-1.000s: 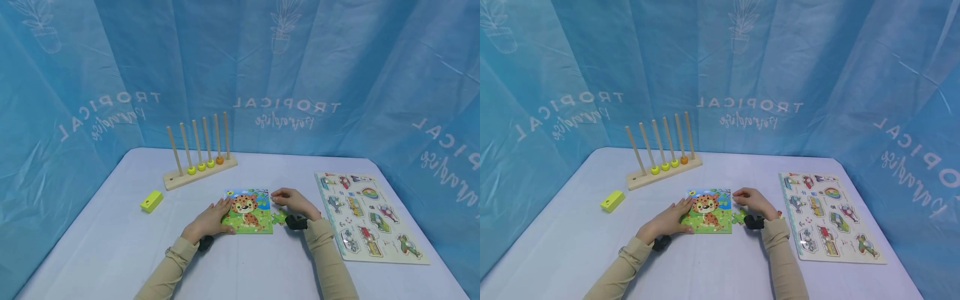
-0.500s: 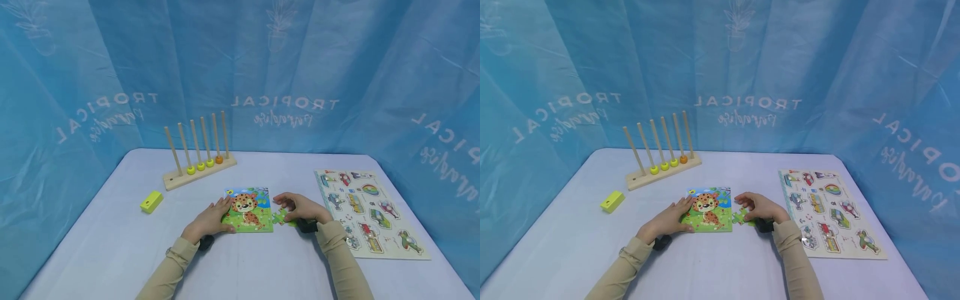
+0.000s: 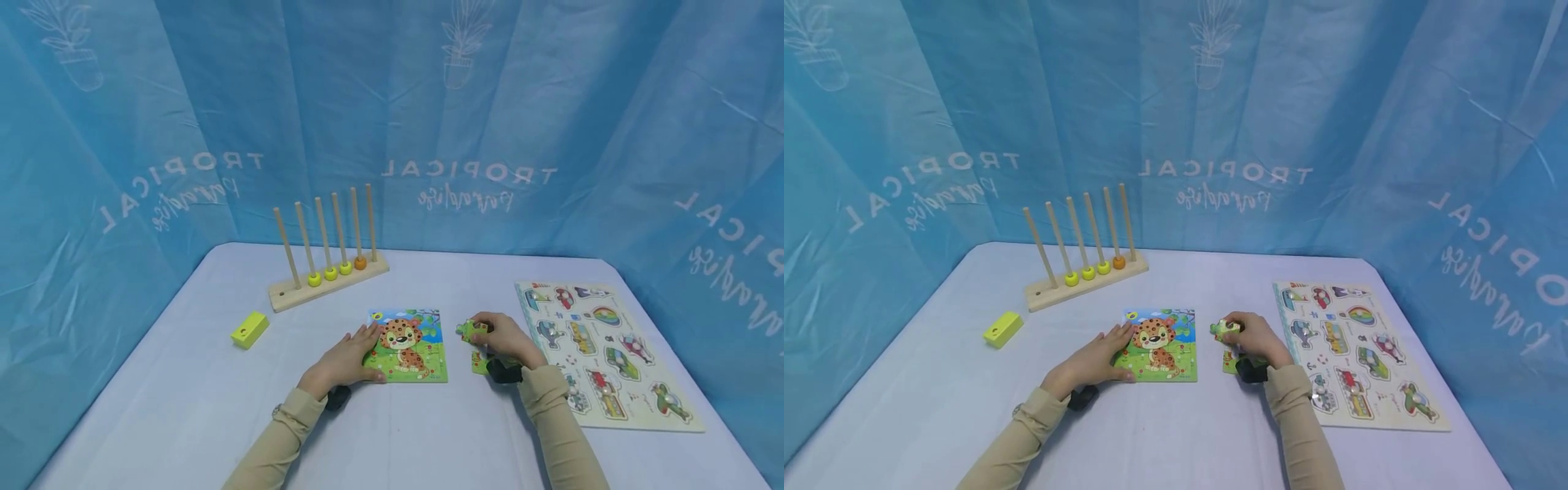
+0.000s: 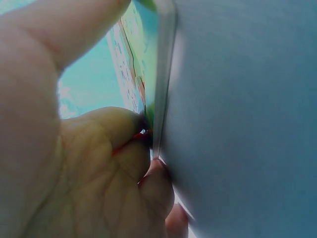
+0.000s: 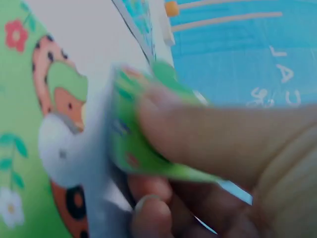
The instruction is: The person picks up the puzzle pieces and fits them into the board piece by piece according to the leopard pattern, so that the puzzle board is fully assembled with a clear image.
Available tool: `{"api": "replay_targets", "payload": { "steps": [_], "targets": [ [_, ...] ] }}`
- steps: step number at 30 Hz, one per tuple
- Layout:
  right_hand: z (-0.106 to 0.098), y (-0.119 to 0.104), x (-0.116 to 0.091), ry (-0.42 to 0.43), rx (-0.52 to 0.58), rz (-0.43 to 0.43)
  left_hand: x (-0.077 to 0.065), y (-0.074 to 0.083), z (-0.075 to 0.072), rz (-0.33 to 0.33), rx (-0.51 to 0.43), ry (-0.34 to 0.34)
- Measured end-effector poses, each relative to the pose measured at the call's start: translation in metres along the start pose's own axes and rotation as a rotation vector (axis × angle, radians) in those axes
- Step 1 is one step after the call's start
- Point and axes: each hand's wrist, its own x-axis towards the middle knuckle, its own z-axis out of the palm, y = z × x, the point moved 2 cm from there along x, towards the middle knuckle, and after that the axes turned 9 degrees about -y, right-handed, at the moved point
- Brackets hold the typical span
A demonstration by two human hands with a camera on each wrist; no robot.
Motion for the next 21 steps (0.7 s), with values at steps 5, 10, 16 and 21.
{"api": "replay_targets", "payload": {
  "steps": [5,10,16,21],
  "targets": [
    [-0.004,0.004,0.004,0.093,0.143,-0.014,0.000,0.000,0.000,-0.003,0.003,-0.005],
    [-0.001,-0.004,0.008,0.129,0.357,-0.019,0.002,-0.002,0.001,-0.006,0.005,-0.006],
    [0.010,-0.030,0.007,0.224,0.278,0.061,0.003,-0.003,0.002,-0.004,0.011,-0.002],
    [0.025,-0.050,0.008,0.162,0.308,0.029,0.003,-0.003,0.002,-0.001,0.004,-0.002]
  ]
}}
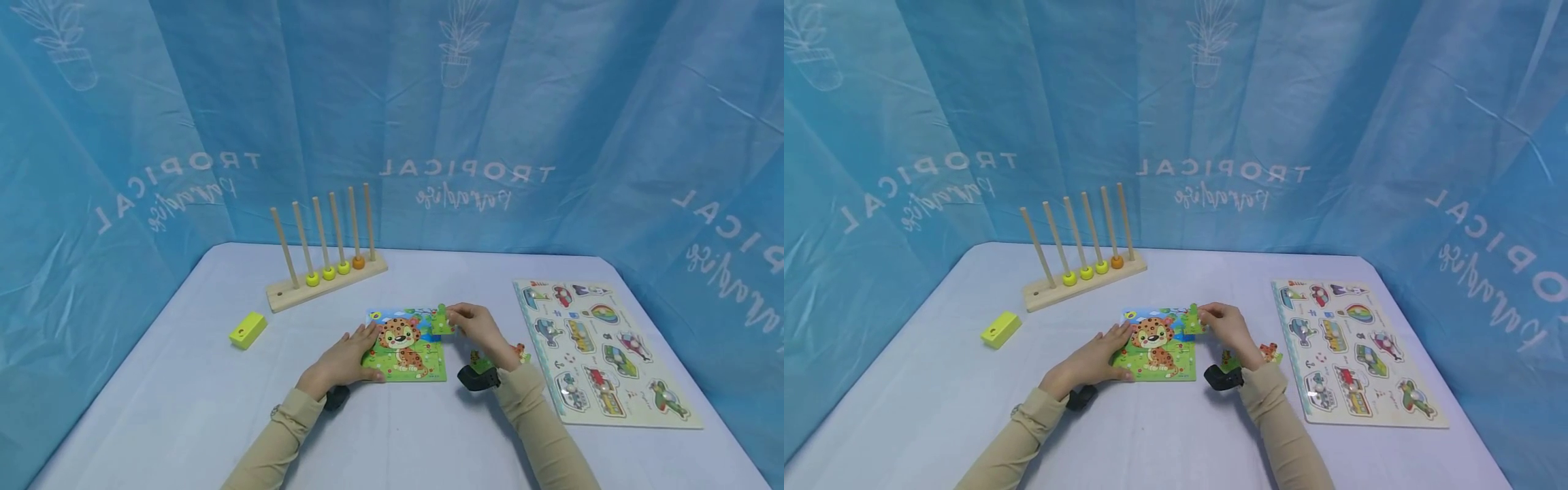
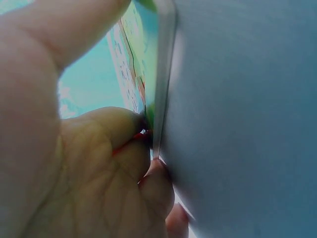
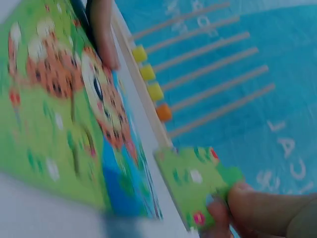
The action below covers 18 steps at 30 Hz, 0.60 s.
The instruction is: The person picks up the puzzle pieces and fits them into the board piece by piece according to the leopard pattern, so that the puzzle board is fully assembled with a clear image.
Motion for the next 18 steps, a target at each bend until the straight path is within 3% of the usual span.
{"api": "replay_targets", "payload": {
  "steps": [5,12,18],
  "targets": [
    [0.028,-0.005,-0.001,-0.129,0.067,-0.015,-0.001,0.001,-0.001,0.002,-0.001,-0.004],
    [0.060,-0.006,-0.002,-0.197,0.072,0.006,-0.001,0.002,-0.002,-0.002,-0.008,-0.004],
    [0.079,-0.008,-0.006,-0.209,-0.077,-0.064,0.000,0.001,0.000,0.000,-0.011,-0.002]
  ]
}}
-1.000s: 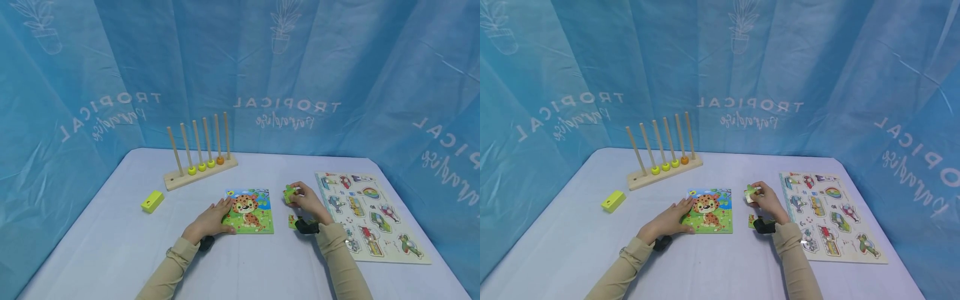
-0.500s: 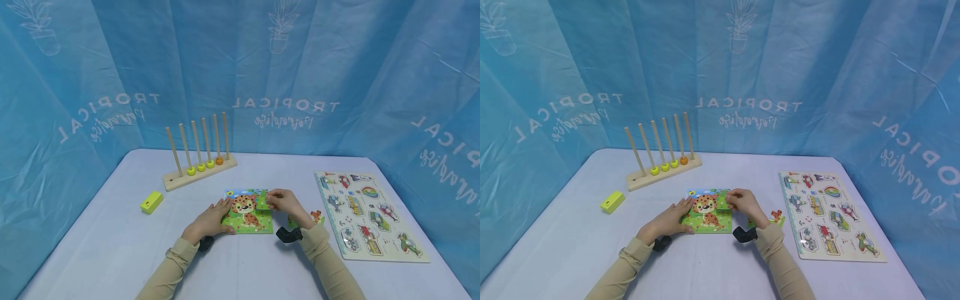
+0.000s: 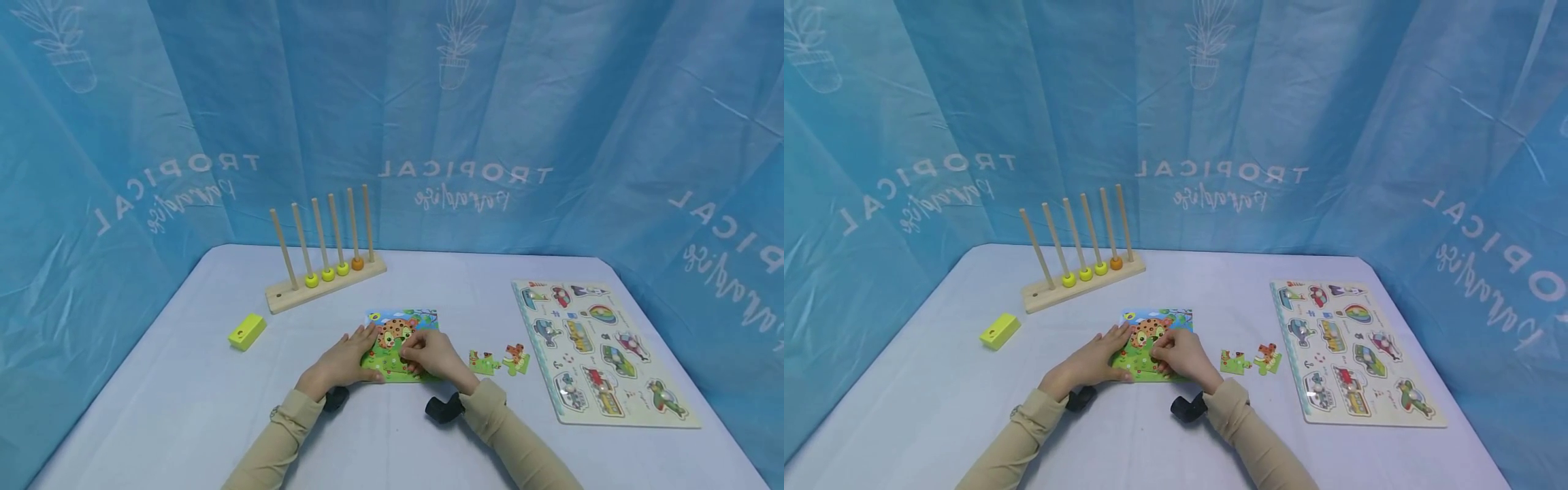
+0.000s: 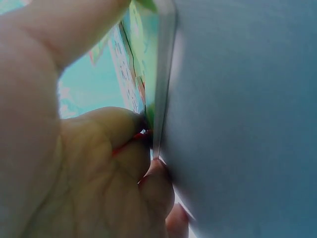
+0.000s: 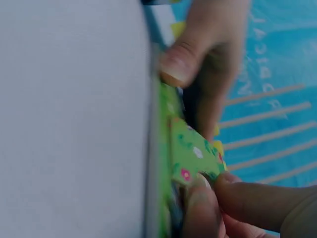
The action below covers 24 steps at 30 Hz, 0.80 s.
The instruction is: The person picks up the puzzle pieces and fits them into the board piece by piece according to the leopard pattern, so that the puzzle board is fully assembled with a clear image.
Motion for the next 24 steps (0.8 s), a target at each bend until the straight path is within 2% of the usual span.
{"api": "replay_targets", "payload": {
  "steps": [5,8,13,17,21,24],
  "targets": [
    [0.015,-0.009,0.003,0.083,-0.261,-0.066,0.000,-0.001,0.001,0.002,0.003,0.000],
    [0.023,-0.013,0.007,0.123,-0.376,-0.079,0.000,-0.002,0.001,0.006,-0.002,-0.005],
    [0.029,-0.015,0.013,0.148,-0.439,-0.065,-0.001,-0.001,-0.001,0.009,-0.014,-0.010],
    [0.028,-0.015,0.014,0.123,-0.403,-0.062,-0.002,0.000,-0.002,0.010,-0.013,-0.005],
    [0.017,-0.011,0.010,0.035,-0.233,-0.062,-0.002,0.000,0.000,0.004,-0.014,-0.009],
    [0.001,-0.008,0.006,0.021,-0.128,-0.060,0.000,0.000,0.000,0.006,-0.014,-0.005]
  ]
}}
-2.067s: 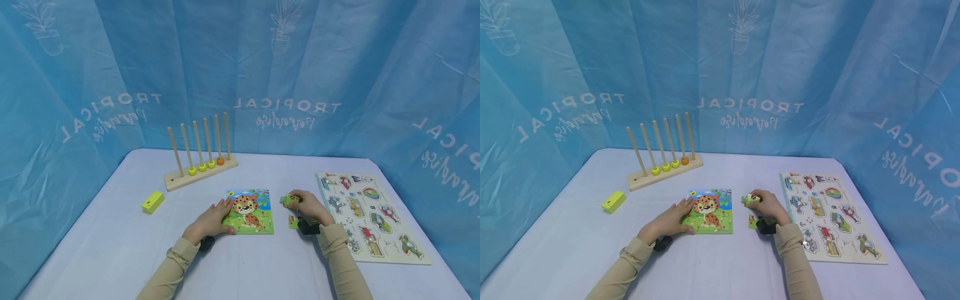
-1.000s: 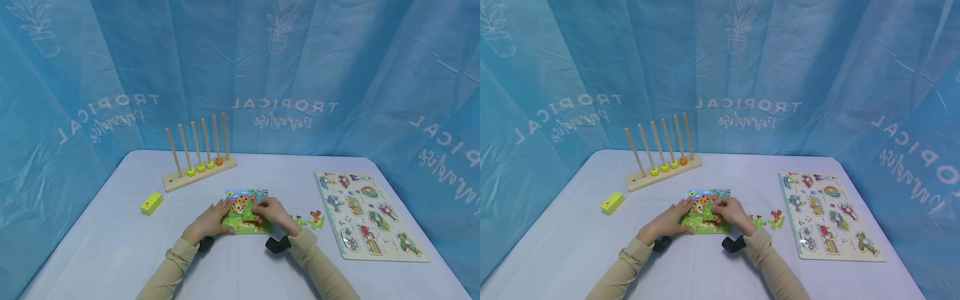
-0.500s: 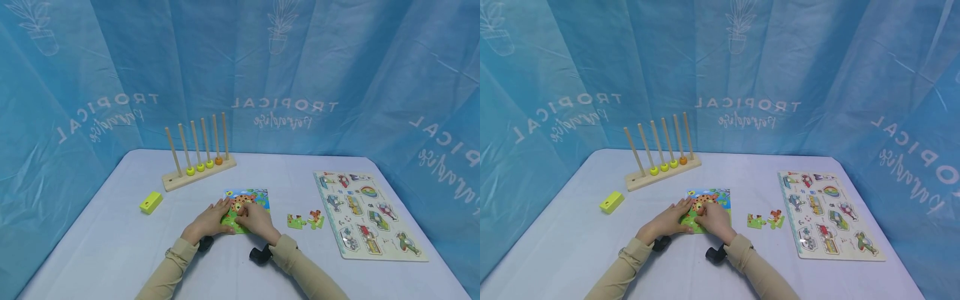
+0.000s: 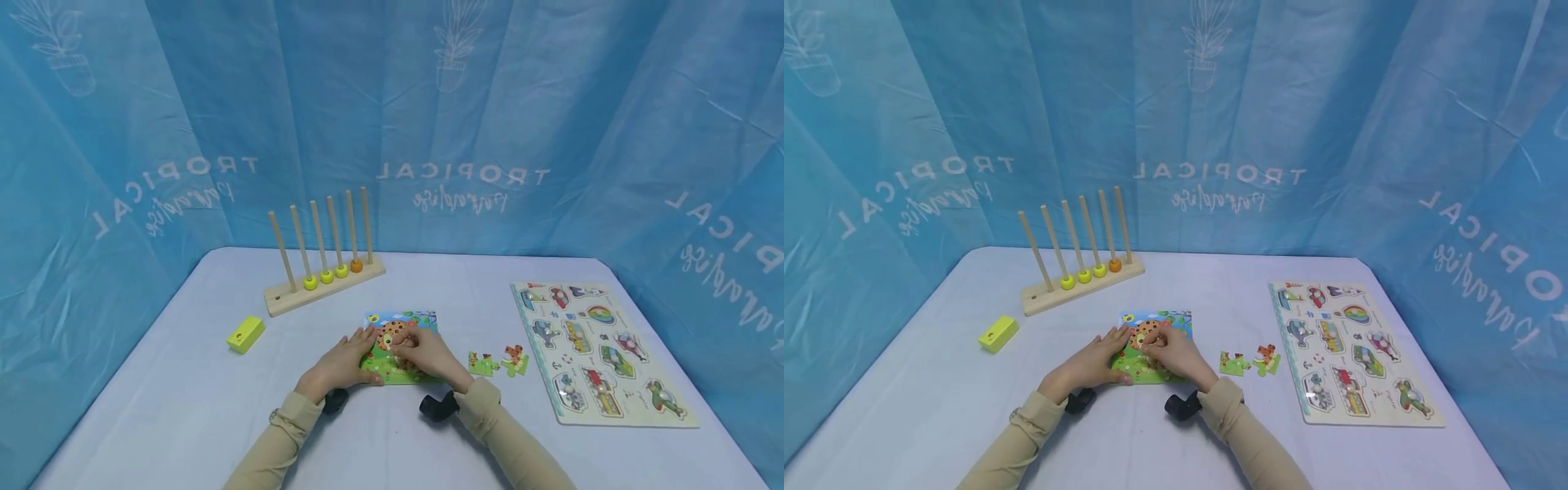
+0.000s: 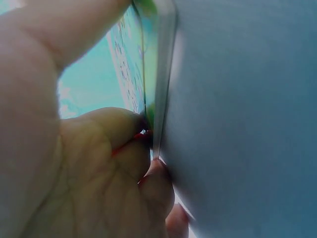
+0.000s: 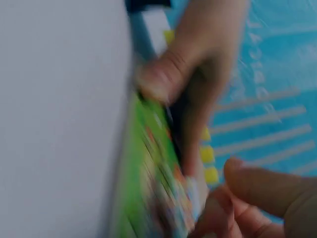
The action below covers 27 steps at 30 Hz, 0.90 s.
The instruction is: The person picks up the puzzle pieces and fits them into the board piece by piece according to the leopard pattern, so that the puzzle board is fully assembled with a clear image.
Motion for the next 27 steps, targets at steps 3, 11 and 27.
{"api": "replay_targets", "payload": {
  "steps": [3,11,27],
  "targets": [
    [-0.021,0.009,-0.009,0.035,0.056,0.002,0.001,0.000,0.000,0.000,0.005,0.005],
    [-0.076,0.049,-0.045,0.144,-0.002,0.054,0.001,0.000,0.001,0.000,0.010,0.006],
    [-0.105,0.068,-0.079,-0.077,-0.299,-0.030,0.001,0.000,0.001,0.002,0.006,0.006]
  ]
}}
